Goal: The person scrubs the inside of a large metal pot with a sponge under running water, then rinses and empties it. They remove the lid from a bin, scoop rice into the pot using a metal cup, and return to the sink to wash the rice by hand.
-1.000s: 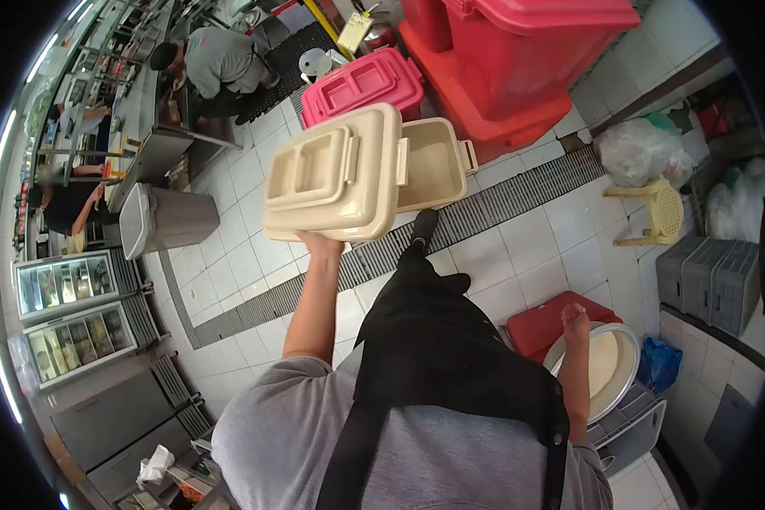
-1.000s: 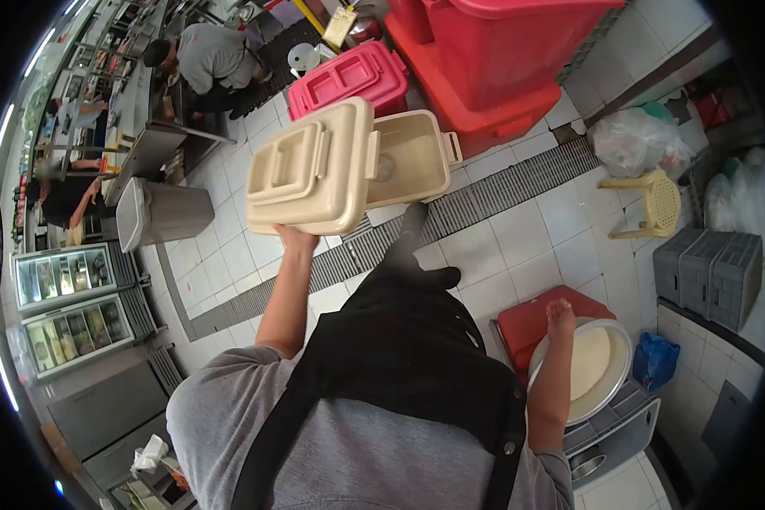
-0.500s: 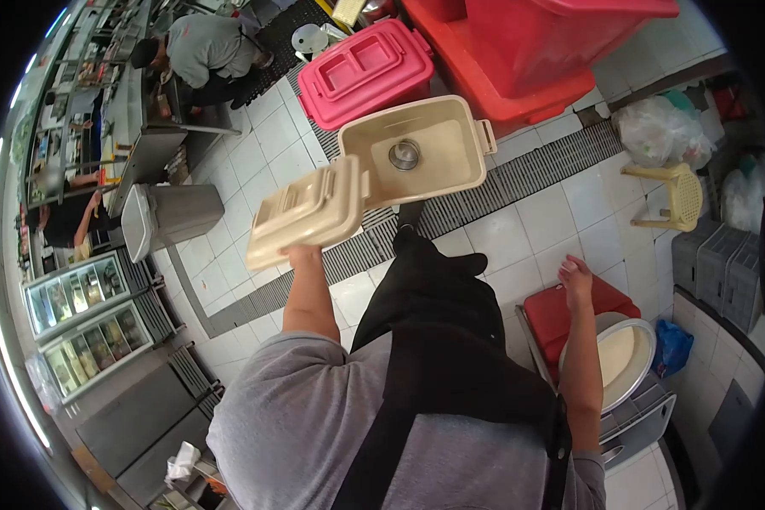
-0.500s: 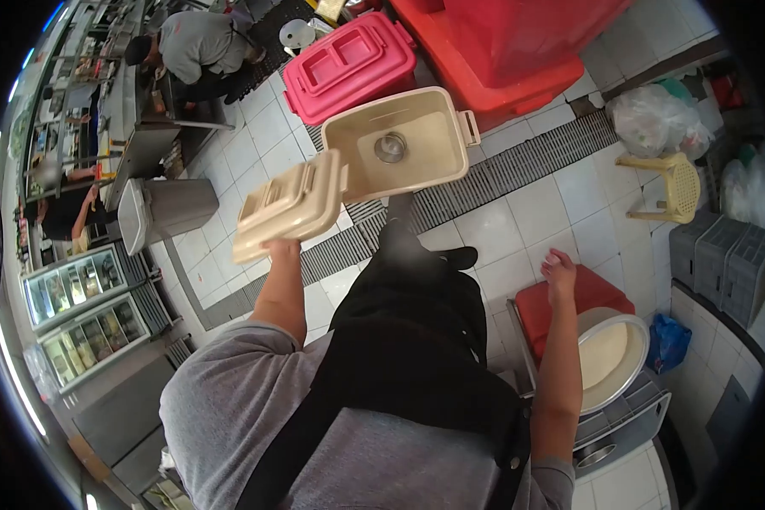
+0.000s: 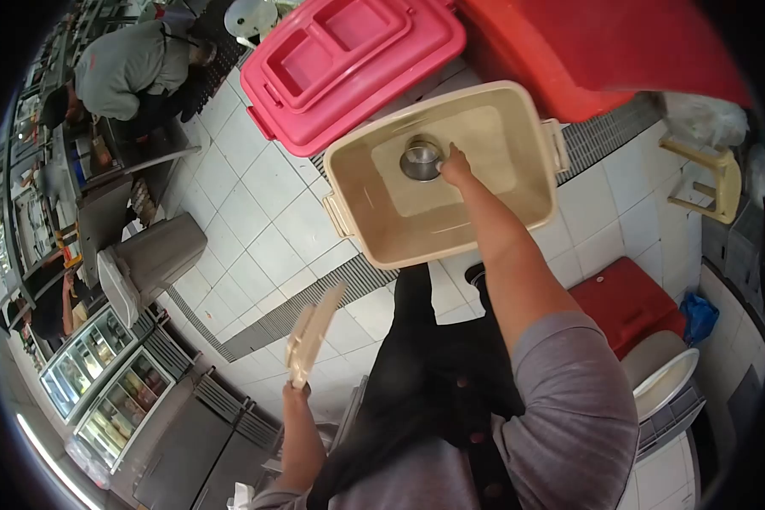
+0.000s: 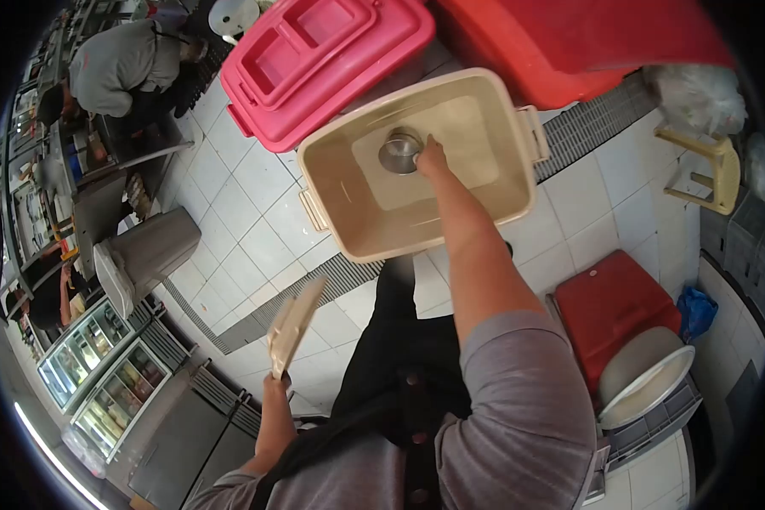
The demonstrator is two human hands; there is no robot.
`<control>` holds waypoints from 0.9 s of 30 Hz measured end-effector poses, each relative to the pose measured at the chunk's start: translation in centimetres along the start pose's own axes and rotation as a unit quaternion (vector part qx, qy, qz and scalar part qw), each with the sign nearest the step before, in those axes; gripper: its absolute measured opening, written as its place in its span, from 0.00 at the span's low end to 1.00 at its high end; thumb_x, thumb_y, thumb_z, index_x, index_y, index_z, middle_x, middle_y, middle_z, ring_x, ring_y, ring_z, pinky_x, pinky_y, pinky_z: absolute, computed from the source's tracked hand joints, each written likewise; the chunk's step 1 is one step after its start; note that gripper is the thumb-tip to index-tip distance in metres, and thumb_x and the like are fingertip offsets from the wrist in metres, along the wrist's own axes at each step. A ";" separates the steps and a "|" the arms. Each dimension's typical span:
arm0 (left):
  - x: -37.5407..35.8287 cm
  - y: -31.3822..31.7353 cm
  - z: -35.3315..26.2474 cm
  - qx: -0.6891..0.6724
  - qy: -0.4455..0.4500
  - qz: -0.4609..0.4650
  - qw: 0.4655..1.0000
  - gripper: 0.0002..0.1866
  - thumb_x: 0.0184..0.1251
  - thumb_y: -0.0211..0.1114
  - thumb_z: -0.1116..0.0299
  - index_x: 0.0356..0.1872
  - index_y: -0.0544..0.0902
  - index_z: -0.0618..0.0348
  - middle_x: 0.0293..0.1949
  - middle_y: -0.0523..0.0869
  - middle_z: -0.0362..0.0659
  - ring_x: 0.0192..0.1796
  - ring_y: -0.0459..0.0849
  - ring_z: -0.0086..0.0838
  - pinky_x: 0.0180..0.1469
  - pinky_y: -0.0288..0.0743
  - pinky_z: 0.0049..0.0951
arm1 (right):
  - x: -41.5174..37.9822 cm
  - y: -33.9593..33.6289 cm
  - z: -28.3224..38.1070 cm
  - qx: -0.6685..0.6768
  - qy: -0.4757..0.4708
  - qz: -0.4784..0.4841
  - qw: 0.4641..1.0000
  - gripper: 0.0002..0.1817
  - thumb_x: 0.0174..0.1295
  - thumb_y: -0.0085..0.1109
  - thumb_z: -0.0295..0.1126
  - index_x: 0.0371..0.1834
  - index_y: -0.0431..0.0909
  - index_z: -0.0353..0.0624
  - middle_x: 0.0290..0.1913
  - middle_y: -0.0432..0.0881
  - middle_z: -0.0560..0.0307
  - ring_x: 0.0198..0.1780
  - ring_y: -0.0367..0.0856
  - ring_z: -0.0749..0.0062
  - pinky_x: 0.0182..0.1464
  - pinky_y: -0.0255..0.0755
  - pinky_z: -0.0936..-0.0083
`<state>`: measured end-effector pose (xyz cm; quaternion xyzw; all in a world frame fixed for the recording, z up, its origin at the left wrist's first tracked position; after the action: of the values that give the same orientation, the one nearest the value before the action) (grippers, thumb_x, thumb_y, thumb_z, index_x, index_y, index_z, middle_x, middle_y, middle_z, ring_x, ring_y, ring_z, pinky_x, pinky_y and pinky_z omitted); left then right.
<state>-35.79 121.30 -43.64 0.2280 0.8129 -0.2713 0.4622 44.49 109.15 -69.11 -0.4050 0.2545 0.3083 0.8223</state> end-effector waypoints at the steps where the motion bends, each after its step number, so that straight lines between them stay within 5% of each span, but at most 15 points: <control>1: 0.7 -3.1 -1.9 0.056 0.045 -0.054 0.996 0.20 0.76 0.41 0.65 0.62 0.72 0.57 0.56 0.80 0.49 0.58 0.79 0.35 0.57 0.76 0.33 | -0.1 2.0 0.4 -0.002 0.006 0.007 1.000 0.33 0.53 0.68 0.36 0.63 0.68 0.37 0.66 0.67 0.35 0.68 0.64 0.44 0.68 0.62 0.58; 3: 0.4 -7.4 -3.9 0.174 0.093 -0.132 0.971 0.18 0.76 0.43 0.64 0.58 0.74 0.57 0.49 0.83 0.48 0.50 0.84 0.34 0.49 0.82 0.33 | -1.4 2.4 3.4 -0.135 -0.083 -0.126 0.979 0.30 0.50 0.70 0.35 0.54 0.70 0.37 0.63 0.67 0.33 0.67 0.64 0.41 0.66 0.64 0.62; 5: 0.0 -8.3 -2.4 0.219 0.065 -0.132 0.965 0.18 0.76 0.43 0.64 0.57 0.75 0.58 0.48 0.84 0.48 0.50 0.84 0.35 0.48 0.82 0.33 | -1.1 5.0 4.2 -0.204 -0.138 -0.077 0.966 0.29 0.47 0.71 0.31 0.51 0.66 0.39 0.61 0.66 0.30 0.66 0.62 0.36 0.65 0.65 0.61; 8: 0.0 -8.6 -1.0 0.259 0.037 -0.127 0.957 0.17 0.75 0.44 0.63 0.56 0.75 0.58 0.47 0.84 0.48 0.49 0.84 0.36 0.48 0.82 0.34 | -1.6 5.6 4.5 -0.027 -0.099 0.002 0.995 0.31 0.49 0.66 0.27 0.57 0.62 0.41 0.58 0.65 0.29 0.64 0.64 0.37 0.63 0.65 0.57; 10: -0.2 -8.0 -0.7 0.286 0.025 -0.115 0.951 0.17 0.74 0.45 0.63 0.56 0.75 0.58 0.47 0.84 0.49 0.49 0.84 0.36 0.47 0.81 0.34 | -0.4 5.0 0.2 0.074 0.038 -0.068 0.994 0.30 0.56 0.58 0.28 0.62 0.59 0.45 0.60 0.63 0.30 0.61 0.65 0.38 0.61 0.66 0.56; 12: -0.4 -7.1 -0.5 0.315 0.013 -0.097 0.944 0.17 0.74 0.46 0.63 0.55 0.75 0.59 0.46 0.84 0.49 0.48 0.84 0.37 0.47 0.81 0.35 | -2.0 0.4 1.1 -0.072 0.094 -0.137 0.983 0.29 0.63 0.49 0.28 0.68 0.54 0.48 0.62 0.61 0.34 0.61 0.65 0.41 0.61 0.65 0.56; 15: 0.1 -3.7 0.8 0.371 -0.002 -0.039 0.928 0.17 0.73 0.47 0.63 0.54 0.76 0.59 0.45 0.84 0.49 0.48 0.85 0.38 0.46 0.81 0.36 | -3.4 -5.2 1.7 -0.184 0.111 -0.190 0.958 0.33 0.66 0.48 0.30 0.73 0.48 0.54 0.66 0.57 0.39 0.64 0.61 0.43 0.57 0.66 0.52; 16: 0.7 -2.3 1.7 0.392 -0.004 -0.015 0.920 0.17 0.73 0.47 0.63 0.54 0.76 0.59 0.44 0.84 0.50 0.47 0.85 0.38 0.46 0.81 0.36 | -3.8 -6.9 1.7 -0.273 0.099 -0.272 0.917 0.36 0.66 0.50 0.31 0.75 0.45 0.57 0.67 0.55 0.40 0.65 0.59 0.44 0.57 0.65 0.51; 17: 1.0 -0.7 2.7 0.409 -0.007 0.007 0.913 0.17 0.72 0.48 0.63 0.54 0.76 0.59 0.44 0.84 0.50 0.47 0.85 0.38 0.46 0.81 0.36 | -4.3 -7.7 2.1 -0.359 0.083 -0.348 0.862 0.39 0.65 0.51 0.33 0.77 0.41 0.60 0.68 0.54 0.41 0.66 0.58 0.45 0.56 0.64 0.50; 19: 1.3 1.6 4.1 0.435 -0.006 0.035 0.900 0.17 0.72 0.48 0.63 0.53 0.76 0.60 0.43 0.84 0.50 0.47 0.85 0.39 0.46 0.81 0.37 | -3.2 -3.6 0.3 -0.344 0.085 -0.361 0.863 0.43 0.64 0.52 0.33 0.78 0.37 0.62 0.70 0.51 0.42 0.65 0.59 0.45 0.59 0.61 0.48; 21: 1.4 2.9 4.6 0.449 -0.002 0.043 0.892 0.17 0.71 0.49 0.63 0.53 0.77 0.60 0.42 0.84 0.50 0.46 0.85 0.40 0.45 0.81 0.37 | -1.4 4.7 -0.3 -0.357 0.097 -0.142 0.918 0.45 0.62 0.53 0.29 0.78 0.36 0.62 0.71 0.49 0.40 0.68 0.54 0.42 0.62 0.60 0.47; 25: 1.1 2.5 3.5 0.481 0.019 0.034 0.876 0.16 0.70 0.50 0.62 0.52 0.77 0.61 0.41 0.84 0.51 0.46 0.85 0.41 0.44 0.80 0.38 | -0.4 12.4 -3.9 -0.303 0.088 -0.037 0.948 0.43 0.60 0.50 0.22 0.78 0.44 0.59 0.71 0.56 0.42 0.69 0.58 0.43 0.63 0.64 0.48; 27: 1.0 2.3 3.4 0.504 0.024 0.034 0.863 0.16 0.70 0.51 0.62 0.51 0.77 0.61 0.40 0.84 0.51 0.45 0.85 0.42 0.44 0.80 0.38 | -0.9 12.2 -3.7 0.080 0.049 0.216 0.972 0.40 0.56 0.49 0.15 0.75 0.57 0.55 0.69 0.66 0.49 0.68 0.65 0.53 0.62 0.68 0.54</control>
<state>-32.73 120.95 -46.48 0.4639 0.5684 -0.6220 0.2735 34.53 111.75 -76.73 -0.2879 0.3999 0.4366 0.7527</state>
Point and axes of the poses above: each hand's wrist, its own x-axis towards the middle knuckle, its own y-axis out of the palm, z = x × y, the point moved 9 cm from there along x, towards the middle knuckle
